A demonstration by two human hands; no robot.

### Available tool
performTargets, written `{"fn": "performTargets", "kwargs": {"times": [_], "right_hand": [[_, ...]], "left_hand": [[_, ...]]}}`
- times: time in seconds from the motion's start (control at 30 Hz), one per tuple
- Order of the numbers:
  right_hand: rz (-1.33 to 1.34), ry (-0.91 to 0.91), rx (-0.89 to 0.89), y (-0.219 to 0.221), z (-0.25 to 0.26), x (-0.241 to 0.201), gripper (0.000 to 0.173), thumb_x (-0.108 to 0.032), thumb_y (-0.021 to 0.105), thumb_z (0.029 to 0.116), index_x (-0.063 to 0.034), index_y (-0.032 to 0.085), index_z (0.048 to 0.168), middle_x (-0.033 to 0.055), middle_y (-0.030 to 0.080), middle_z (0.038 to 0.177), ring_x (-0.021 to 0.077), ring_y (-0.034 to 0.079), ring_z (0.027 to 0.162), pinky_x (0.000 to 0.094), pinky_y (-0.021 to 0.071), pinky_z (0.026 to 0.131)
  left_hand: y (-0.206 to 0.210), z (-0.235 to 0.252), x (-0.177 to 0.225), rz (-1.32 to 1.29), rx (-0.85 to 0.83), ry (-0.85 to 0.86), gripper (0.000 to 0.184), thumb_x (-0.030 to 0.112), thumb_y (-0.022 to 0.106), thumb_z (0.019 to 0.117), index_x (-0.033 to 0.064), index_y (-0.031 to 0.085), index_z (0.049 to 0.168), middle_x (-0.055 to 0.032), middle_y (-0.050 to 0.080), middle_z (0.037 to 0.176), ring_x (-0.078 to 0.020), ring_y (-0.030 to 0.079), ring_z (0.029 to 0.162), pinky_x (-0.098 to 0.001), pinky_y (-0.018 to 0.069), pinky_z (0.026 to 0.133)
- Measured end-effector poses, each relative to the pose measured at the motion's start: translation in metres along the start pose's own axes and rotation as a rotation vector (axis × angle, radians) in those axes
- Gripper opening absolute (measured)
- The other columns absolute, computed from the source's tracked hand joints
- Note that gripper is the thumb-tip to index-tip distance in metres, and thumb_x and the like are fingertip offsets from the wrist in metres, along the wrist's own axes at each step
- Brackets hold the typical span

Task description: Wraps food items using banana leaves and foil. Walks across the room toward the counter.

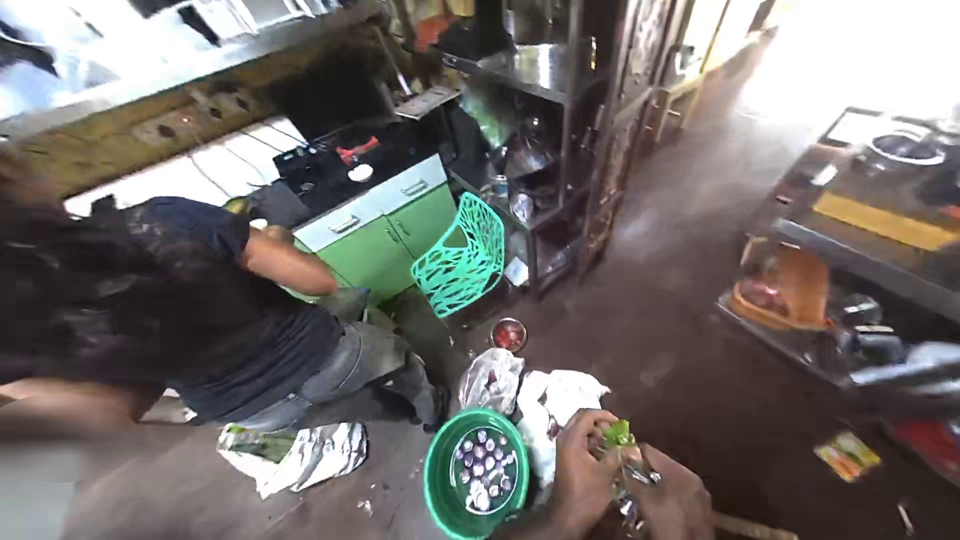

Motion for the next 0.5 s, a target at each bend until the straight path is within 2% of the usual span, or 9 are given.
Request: {"fn": "performTargets", "kwargs": {"times": [0.1, 0.17, 0.2, 0.27, 0.33, 0.37, 0.4, 0.47, 0.5], "right_hand": [[-0.112, -0.048, -0.209, -0.018, 0.081, -0.013, 0.022, -0.027, 0.081, 0.0799, -0.0133, 0.079, 0.097, 0.0121, 0.076, 0.090, 0.0357, 0.072, 0.088, 0.0654, 0.0545, 0.079], [-0.039, -0.113, -0.258, -0.016, 0.138, -0.005, 0.029, -0.025, 0.083, 0.0769, -0.0110, 0.078, 0.102, 0.0115, 0.076, 0.093, 0.0325, 0.073, 0.089, 0.0622, 0.0564, 0.081], [0.098, -0.124, -0.250, -0.012, 0.166, 0.001, 0.034, -0.023, 0.084, 0.0767, -0.0072, 0.076, 0.106, 0.0111, 0.076, 0.095, 0.0284, 0.073, 0.088, 0.0564, 0.0594, 0.081], [0.453, -0.052, -0.262, -0.003, 0.221, 0.012, 0.048, -0.014, 0.087, 0.0760, -0.0003, 0.068, 0.118, 0.0107, 0.075, 0.101, 0.0226, 0.075, 0.084, 0.0442, 0.0665, 0.073], [0.568, 0.030, -0.378, 0.004, 0.287, -0.008, 0.067, -0.011, 0.087, 0.0784, 0.0016, 0.055, 0.135, 0.0124, 0.070, 0.117, 0.0207, 0.071, 0.102, 0.0407, 0.0633, 0.088], [0.579, 0.086, -0.457, 0.011, 0.307, -0.019, 0.065, -0.010, 0.087, 0.0792, 0.0012, 0.055, 0.134, 0.0126, 0.070, 0.117, 0.0205, 0.070, 0.105, 0.0404, 0.0615, 0.091], [0.604, 0.126, -0.519, 0.020, 0.326, -0.029, 0.055, -0.006, 0.088, 0.0765, 0.0002, 0.063, 0.125, 0.0127, 0.073, 0.110, 0.0223, 0.071, 0.100, 0.0422, 0.0623, 0.086], [0.641, 0.105, -0.706, 0.036, 0.360, -0.062, 0.043, 0.001, 0.085, 0.0762, -0.0033, 0.068, 0.115, 0.0103, 0.074, 0.103, 0.0220, 0.071, 0.092, 0.0428, 0.0614, 0.081], [0.700, 0.080, -0.802, 0.045, 0.372, -0.081, 0.040, 0.002, 0.083, 0.0775, -0.0040, 0.068, 0.114, 0.0100, 0.074, 0.102, 0.0214, 0.070, 0.091, 0.0423, 0.0608, 0.080]], "left_hand": [[-0.001, 0.074, -0.010, -0.231, 0.201, -0.062, 0.022, 0.007, 0.073, 0.0922, 0.0032, 0.069, 0.114, -0.0072, 0.071, 0.105, -0.0157, 0.070, 0.082, -0.0324, 0.0623, 0.071], [0.004, 0.111, -0.035, -0.415, 0.280, -0.211, 0.014, 0.009, 0.059, 0.1020, 0.0002, 0.068, 0.110, -0.0118, 0.072, 0.099, -0.0212, 0.071, 0.077, -0.0373, 0.0628, 0.062], [0.001, 0.126, -0.043, -0.448, 0.318, -0.194, 0.017, 0.008, 0.054, 0.1029, -0.0012, 0.067, 0.104, -0.0117, 0.071, 0.100, -0.0212, 0.071, 0.083, -0.0378, 0.0633, 0.068], [-0.009, 0.144, -0.037, -0.334, 0.290, 0.028, 0.022, 0.012, 0.058, 0.0972, -0.0009, 0.070, 0.086, -0.0098, 0.068, 0.118, -0.0200, 0.062, 0.114, -0.0377, 0.0529, 0.099], [-0.013, 0.162, 0.005, 0.034, 0.150, 0.287, 0.034, 0.031, 0.058, 0.0989, 0.0085, 0.070, 0.075, -0.0109, 0.065, 0.129, -0.0261, 0.051, 0.134, -0.0455, 0.0398, 0.117], [-0.012, 0.161, 0.024, 0.182, 0.077, 0.351, 0.041, 0.037, 0.055, 0.1001, 0.0107, 0.069, 0.072, -0.0112, 0.067, 0.124, -0.0283, 0.053, 0.133, -0.0495, 0.0380, 0.118], [-0.010, 0.163, 0.038, 0.263, 0.017, 0.380, 0.045, 0.041, 0.052, 0.1008, 0.0116, 0.066, 0.070, -0.0090, 0.070, 0.113, -0.0267, 0.057, 0.126, -0.0501, 0.0405, 0.116], [-0.013, 0.184, 0.049, 0.126, -0.035, 0.338, 0.047, 0.042, 0.052, 0.1017, 0.0107, 0.062, 0.069, -0.0043, 0.069, 0.092, -0.0193, 0.065, 0.108, -0.0435, 0.0485, 0.106], [-0.023, 0.198, 0.047, -0.054, -0.010, 0.278, 0.045, 0.043, 0.055, 0.1023, 0.0101, 0.064, 0.074, -0.0035, 0.067, 0.090, -0.0166, 0.065, 0.099, -0.0378, 0.0524, 0.095]]}}
Point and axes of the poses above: each hand's wrist, its own z-axis towards the middle knuckle, its own y-axis out of the palm, x = y × z, the point moved 9 cm from there along z, towards the middle knuckle
